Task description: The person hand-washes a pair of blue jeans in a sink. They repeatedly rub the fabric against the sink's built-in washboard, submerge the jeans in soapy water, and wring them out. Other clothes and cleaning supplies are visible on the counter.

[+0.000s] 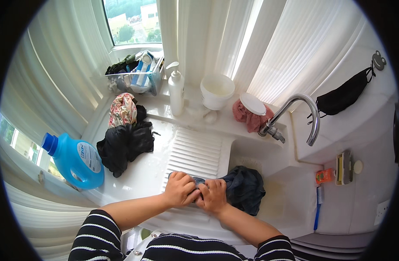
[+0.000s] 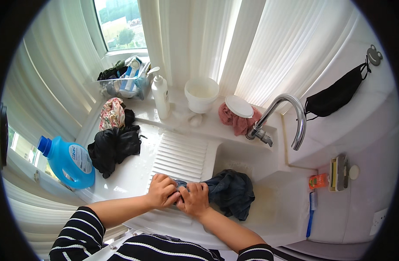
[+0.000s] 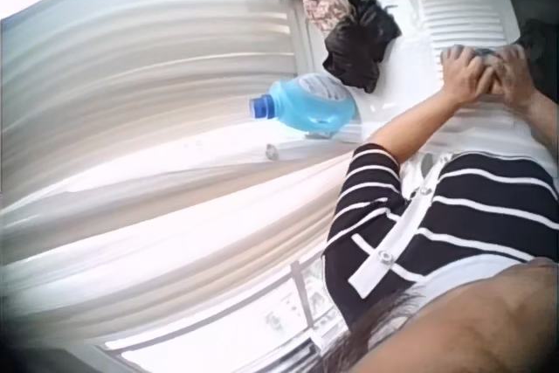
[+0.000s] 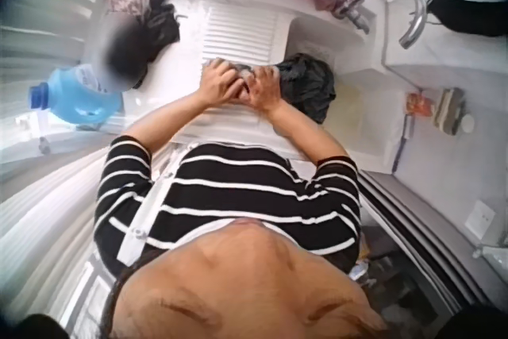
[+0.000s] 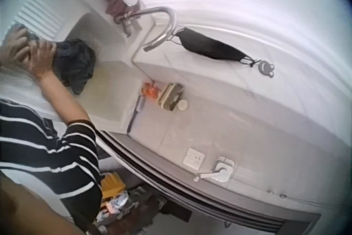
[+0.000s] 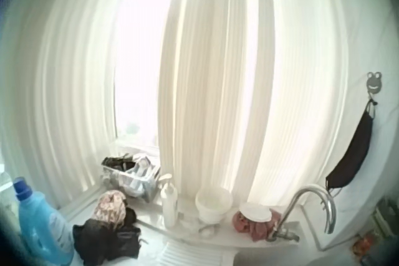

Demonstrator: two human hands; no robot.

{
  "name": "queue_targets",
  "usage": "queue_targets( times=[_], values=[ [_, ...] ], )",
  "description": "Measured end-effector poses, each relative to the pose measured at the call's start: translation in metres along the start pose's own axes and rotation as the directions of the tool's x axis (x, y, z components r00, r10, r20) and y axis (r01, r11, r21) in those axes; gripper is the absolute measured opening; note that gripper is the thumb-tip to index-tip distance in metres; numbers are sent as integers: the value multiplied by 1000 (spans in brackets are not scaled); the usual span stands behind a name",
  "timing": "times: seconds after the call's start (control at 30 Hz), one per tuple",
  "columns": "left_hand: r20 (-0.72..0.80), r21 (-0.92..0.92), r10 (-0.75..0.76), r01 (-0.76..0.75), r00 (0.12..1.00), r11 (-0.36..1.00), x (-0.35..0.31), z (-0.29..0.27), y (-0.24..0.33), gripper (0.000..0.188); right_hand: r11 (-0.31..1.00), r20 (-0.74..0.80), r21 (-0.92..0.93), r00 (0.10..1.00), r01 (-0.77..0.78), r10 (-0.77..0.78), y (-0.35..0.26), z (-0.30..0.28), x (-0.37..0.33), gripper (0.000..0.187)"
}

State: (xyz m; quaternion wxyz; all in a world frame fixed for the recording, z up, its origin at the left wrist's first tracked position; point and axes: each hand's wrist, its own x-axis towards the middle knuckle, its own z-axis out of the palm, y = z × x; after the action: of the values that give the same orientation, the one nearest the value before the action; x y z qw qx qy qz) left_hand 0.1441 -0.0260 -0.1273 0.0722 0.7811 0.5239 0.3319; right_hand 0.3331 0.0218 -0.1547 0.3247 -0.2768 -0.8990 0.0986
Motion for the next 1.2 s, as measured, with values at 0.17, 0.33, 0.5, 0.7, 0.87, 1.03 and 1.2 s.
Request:
queue_targets(
  times=[0.17, 0.33, 0.5, 0.7, 0.87, 1.03, 1.2],
  values=[
    [-318, 153, -322, 383, 892, 911, 106, 25, -55, 23, 922, -145, -137, 928, -362, 343, 46, 29, 89, 19],
    [102, 225, -596, 565, 797, 794, 79, 8, -16, 40, 940, 58, -44, 939, -338, 340, 25, 13, 48, 34],
    [-136, 47, 60, -54, 989, 997, 4, -9, 15, 22, 993, -60, -21, 991, 120, -121, -7, -11, -4, 48],
    [-443, 154, -279, 379, 852, 912, 113, 24, -53, 21, 939, -129, -221, 962, -263, 239, 48, 19, 88, 35],
    [-25, -5, -406, 406, 914, 914, 52, 2, -14, 27, 980, 73, 118, 986, -159, 152, 12, -12, 51, 50],
    [-85, 76, 112, -105, 990, 992, -18, -8, 28, 21, 979, 50, 18, 978, 202, -202, -7, -4, -6, 46],
    [-344, -9, -359, 379, 867, 925, 96, 24, -63, 25, 984, -33, 62, 985, -167, 169, 47, 18, 92, 43]
  ],
)
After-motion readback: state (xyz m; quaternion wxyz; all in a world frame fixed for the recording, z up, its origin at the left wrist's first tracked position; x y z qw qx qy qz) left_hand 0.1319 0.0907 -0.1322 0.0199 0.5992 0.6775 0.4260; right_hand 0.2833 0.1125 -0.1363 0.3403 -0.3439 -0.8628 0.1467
